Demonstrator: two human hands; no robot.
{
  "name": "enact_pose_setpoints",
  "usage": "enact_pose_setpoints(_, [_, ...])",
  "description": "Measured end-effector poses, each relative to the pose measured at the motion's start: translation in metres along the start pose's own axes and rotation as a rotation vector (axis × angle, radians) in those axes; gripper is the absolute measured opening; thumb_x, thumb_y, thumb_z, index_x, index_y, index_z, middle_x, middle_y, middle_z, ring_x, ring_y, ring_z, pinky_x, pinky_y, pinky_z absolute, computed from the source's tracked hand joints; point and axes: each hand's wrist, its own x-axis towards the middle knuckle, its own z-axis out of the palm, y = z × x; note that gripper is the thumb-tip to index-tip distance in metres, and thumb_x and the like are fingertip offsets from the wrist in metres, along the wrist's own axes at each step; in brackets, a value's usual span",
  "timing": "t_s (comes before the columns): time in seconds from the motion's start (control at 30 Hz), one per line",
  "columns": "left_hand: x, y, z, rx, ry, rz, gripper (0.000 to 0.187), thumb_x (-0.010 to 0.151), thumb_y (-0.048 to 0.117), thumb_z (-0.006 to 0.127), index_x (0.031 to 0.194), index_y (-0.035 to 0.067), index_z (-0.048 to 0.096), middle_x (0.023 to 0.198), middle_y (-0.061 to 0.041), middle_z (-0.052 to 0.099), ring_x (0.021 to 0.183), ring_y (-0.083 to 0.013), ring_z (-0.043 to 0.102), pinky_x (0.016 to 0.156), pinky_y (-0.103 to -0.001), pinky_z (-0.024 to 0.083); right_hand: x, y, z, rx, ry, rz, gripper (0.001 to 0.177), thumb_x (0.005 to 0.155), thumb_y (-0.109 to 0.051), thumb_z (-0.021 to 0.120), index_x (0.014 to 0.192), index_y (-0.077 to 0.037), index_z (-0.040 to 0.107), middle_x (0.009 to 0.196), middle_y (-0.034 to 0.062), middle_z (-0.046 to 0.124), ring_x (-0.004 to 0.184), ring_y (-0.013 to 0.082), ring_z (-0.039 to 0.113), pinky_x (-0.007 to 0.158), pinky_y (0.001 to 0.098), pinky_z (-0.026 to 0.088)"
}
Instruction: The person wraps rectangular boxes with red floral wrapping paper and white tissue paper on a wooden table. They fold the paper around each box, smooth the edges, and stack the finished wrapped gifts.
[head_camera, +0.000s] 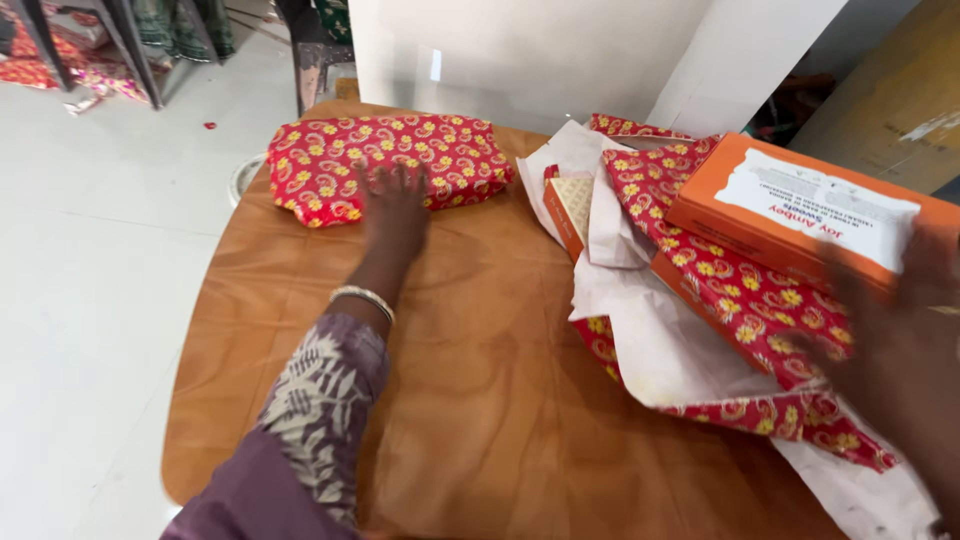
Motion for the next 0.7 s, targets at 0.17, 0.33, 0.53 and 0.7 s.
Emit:
enact_pose_setpoints(0.17, [-0.075, 0.087, -0.089, -0.540, 0.297, 0.356, 0.019, 0.095, 0.028, 0.063, 0.107, 0.015, 0.069, 0.125, -0.010, 0.066, 0.132, -0.0308, 0.055, 0.120, -0.073, 0.019, -0.046, -0.053, 0.034, 0.243, -0.356, -0.200, 0.045, 0.093, -0.023, 0.080, 0.129, -0.002, 0.064, 0.129, 0.0133, 0.068, 0.122, 0.0273, 0.066, 0.105, 0.0400, 0.052])
enact_pose_setpoints(0.33, [-0.172, 0.149, -0.217, -0.986, 0.330, 0.366, 0.022, 0.094, 0.026, 0.071, 0.114, 0.019, 0.070, 0.131, -0.005, 0.063, 0.134, -0.0277, 0.052, 0.121, -0.066, 0.022, -0.083, -0.081, 0.019, 0.406, -0.628, -0.315, 0.043, 0.093, -0.024, 0.079, 0.126, -0.002, 0.065, 0.127, 0.0127, 0.068, 0.121, 0.0269, 0.066, 0.104, 0.0398, 0.052])
enact_pose_setpoints(0.53, [-0.267, 0.099, -0.296, -1.101, 0.310, 0.087, 0.038, 0.090, 0.016, 0.071, 0.127, 0.024, 0.071, 0.141, -0.003, 0.062, 0.136, -0.0273, 0.052, 0.120, -0.057, 0.026, -0.097, -0.104, 0.041, 0.521, -0.795, -0.313, 0.040, 0.094, -0.026, 0.077, 0.123, -0.002, 0.065, 0.124, 0.0121, 0.068, 0.118, 0.0264, 0.066, 0.102, 0.0396, 0.052])
enact_pose_setpoints(0.7, [-0.299, 0.040, -0.311, -1.034, 0.165, 0.108, 0.038, 0.088, 0.014, 0.070, 0.125, 0.022, 0.071, 0.140, -0.003, 0.062, 0.134, -0.0268, 0.054, 0.119, -0.056, 0.030, -0.090, -0.110, 0.032, 0.562, -0.865, -0.326, 0.038, 0.094, -0.028, 0.076, 0.120, -0.002, 0.066, 0.122, 0.0116, 0.068, 0.117, 0.0261, 0.066, 0.100, 0.0394, 0.052])
